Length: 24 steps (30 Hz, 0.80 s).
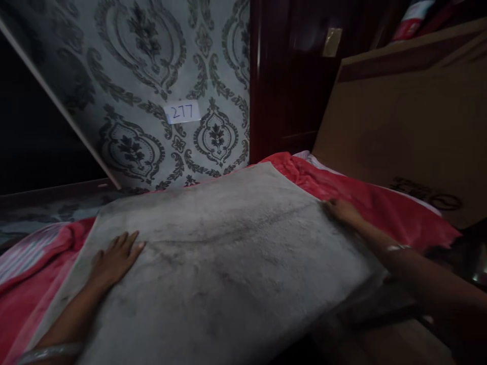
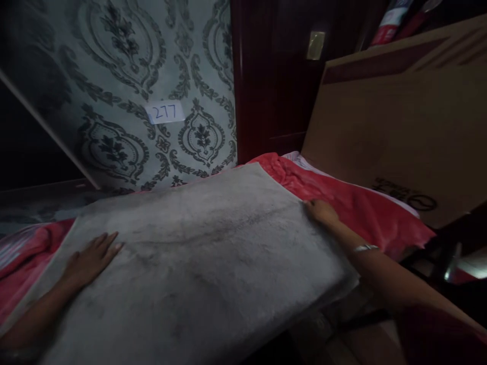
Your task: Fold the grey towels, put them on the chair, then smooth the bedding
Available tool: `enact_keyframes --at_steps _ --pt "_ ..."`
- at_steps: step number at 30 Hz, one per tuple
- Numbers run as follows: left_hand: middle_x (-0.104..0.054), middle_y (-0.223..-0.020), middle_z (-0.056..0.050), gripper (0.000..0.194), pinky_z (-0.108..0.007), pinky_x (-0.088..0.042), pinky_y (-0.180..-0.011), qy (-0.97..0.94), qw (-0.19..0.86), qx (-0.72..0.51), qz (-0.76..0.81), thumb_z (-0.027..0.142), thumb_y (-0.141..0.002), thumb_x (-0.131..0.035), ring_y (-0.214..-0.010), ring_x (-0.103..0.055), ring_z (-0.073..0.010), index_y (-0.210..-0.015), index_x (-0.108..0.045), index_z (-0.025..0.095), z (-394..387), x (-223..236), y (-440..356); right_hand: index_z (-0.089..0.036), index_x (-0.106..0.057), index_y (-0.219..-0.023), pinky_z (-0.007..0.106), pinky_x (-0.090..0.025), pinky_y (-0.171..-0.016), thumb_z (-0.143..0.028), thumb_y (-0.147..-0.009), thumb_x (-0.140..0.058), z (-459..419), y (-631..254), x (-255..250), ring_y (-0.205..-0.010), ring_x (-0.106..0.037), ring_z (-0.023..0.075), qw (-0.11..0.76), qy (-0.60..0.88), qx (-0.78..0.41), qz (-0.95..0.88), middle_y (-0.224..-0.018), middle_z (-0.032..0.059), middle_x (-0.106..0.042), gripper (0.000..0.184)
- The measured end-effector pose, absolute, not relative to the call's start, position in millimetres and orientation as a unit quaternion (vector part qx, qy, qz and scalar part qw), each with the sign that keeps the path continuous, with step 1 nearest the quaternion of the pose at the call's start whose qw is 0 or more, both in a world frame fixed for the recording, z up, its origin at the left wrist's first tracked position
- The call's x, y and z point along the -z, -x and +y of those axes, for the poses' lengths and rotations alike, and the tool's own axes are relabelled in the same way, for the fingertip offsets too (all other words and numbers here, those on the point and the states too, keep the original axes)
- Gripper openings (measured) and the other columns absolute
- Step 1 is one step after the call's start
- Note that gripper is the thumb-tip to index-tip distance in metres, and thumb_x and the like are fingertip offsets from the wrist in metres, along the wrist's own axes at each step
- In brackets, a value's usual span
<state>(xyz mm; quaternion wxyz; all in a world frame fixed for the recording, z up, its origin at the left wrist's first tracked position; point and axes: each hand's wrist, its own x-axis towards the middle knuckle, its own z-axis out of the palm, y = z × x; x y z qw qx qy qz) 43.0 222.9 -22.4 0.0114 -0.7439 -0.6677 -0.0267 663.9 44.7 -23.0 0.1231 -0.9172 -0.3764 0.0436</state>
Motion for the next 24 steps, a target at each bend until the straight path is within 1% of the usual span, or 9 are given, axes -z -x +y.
enact_keyframes --at_steps 1,3,7,10,13,17,20,22,24 --pt "-0.028 -0.162 -0.015 0.066 -0.065 -0.024 -0.116 0.74 0.008 0.015 -0.672 0.048 -0.097 -0.022 -0.151 -0.022 -0.0325 -0.154 -0.035 0.016 218 24 -46 -0.012 -0.073 -0.109 0.029 -0.05 -0.075 -0.037 -0.101 -0.04 55 -665 21 -0.096 -0.069 0.0248 0.13 0.914 -0.055 -0.379 -0.108 0.0171 -0.072 0.043" --pt "-0.026 -0.163 -0.014 0.069 -0.063 -0.021 -0.117 0.733 0.01 0.015 -0.68 0.05 -0.097 -0.016 -0.151 -0.021 -0.0318 -0.156 -0.031 0.016 213 24 -50 -0.014 -0.072 -0.114 0.027 -0.05 -0.078 -0.038 -0.101 -0.04 75 -666 21 -0.1 -0.068 0.0234 0.142 0.913 -0.061 -0.378 -0.113 0.0151 -0.071 0.042" --pt "-0.023 -0.165 -0.014 0.072 -0.059 -0.019 -0.118 0.732 0.002 0.013 -0.681 0.05 -0.096 -0.012 -0.152 -0.018 -0.031 -0.157 -0.028 0.015 211 20 -50 -0.013 -0.068 -0.123 0.033 -0.05 -0.087 -0.035 -0.101 -0.038 95 -662 35 -0.112 -0.063 0.0282 0.158 0.923 -0.035 -0.35 -0.123 0.0189 -0.067 0.043" --pt "-0.022 -0.165 -0.013 0.074 -0.058 -0.02 -0.118 0.733 -0.001 0.012 -0.68 0.051 -0.094 -0.011 -0.152 -0.018 -0.0307 -0.157 -0.027 0.015 211 19 -51 -0.014 -0.067 -0.125 0.037 -0.049 -0.09 -0.037 -0.101 -0.036 95 -663 45 -0.114 -0.062 0.0295 0.175 0.929 -0.008 -0.326 -0.123 0.02 -0.066 0.045" --pt "-0.024 -0.164 -0.013 0.077 -0.059 -0.02 -0.118 0.731 -0.004 0.021 -0.682 0.054 -0.093 -0.012 -0.152 -0.02 -0.0316 -0.156 -0.03 0.015 213 23 -49 -0.015 -0.068 -0.123 0.036 -0.049 -0.092 -0.039 -0.101 -0.037 98 -669 44 -0.115 -0.063 0.0284 0.169 0.926 -0.008 -0.338 -0.122 0.018 -0.068 0.045" --pt "-0.029 -0.163 -0.012 0.08 -0.059 -0.022 -0.117 0.733 -0.004 0.062 -0.677 0.06 -0.09 -0.012 -0.15 -0.024 -0.0314 -0.154 -0.035 0.018 222 33 -41 -0.014 -0.069 -0.122 0.037 -0.048 -0.093 -0.04 -0.101 -0.035 122 -675 31 -0.116 -0.063 0.0293 0.149 0.921 -0.017 -0.359 -0.123 0.0181 -0.067 0.047" --pt "-0.033 -0.161 -0.011 0.081 -0.06 -0.022 -0.116 0.739 0.001 0.089 -0.667 0.062 -0.088 -0.013 -0.15 -0.026 -0.0295 -0.153 -0.038 0.022 225 39 -35 -0.013 -0.068 -0.123 0.038 -0.049 -0.093 -0.04 -0.1 -0.037 153 -675 24 -0.117 -0.062 0.0308 0.148 0.915 -0.026 -0.374 -0.125 0.0194 -0.066 0.047" --pt "-0.033 -0.161 -0.01 0.082 -0.06 -0.022 -0.117 0.741 0.005 0.089 -0.665 0.063 -0.087 -0.011 -0.15 -0.026 -0.0284 -0.153 -0.039 0.022 225 42 -32 -0.012 -0.068 -0.124 0.037 -0.049 -0.092 -0.039 -0.1 -0.039 173 -675 22 -0.118 -0.062 0.0313 0.149 0.911 -0.031 -0.384 -0.127 0.0206 -0.065 0.047" --pt "-0.036 -0.16 -0.006 0.08 -0.055 -0.025 -0.117 0.739 0.024 0.085 -0.668 0.062 -0.086 -0.013 -0.149 -0.029 -0.0247 -0.152 -0.041 0.025 226 44 -29 -0.011 -0.068 -0.125 0.035 -0.049 -0.093 -0.036 -0.099 -0.041 191 -675 24 -0.119 -0.061 0.0313 0.152 0.906 -0.031 -0.393 -0.128 0.0217 -0.064 0.045"
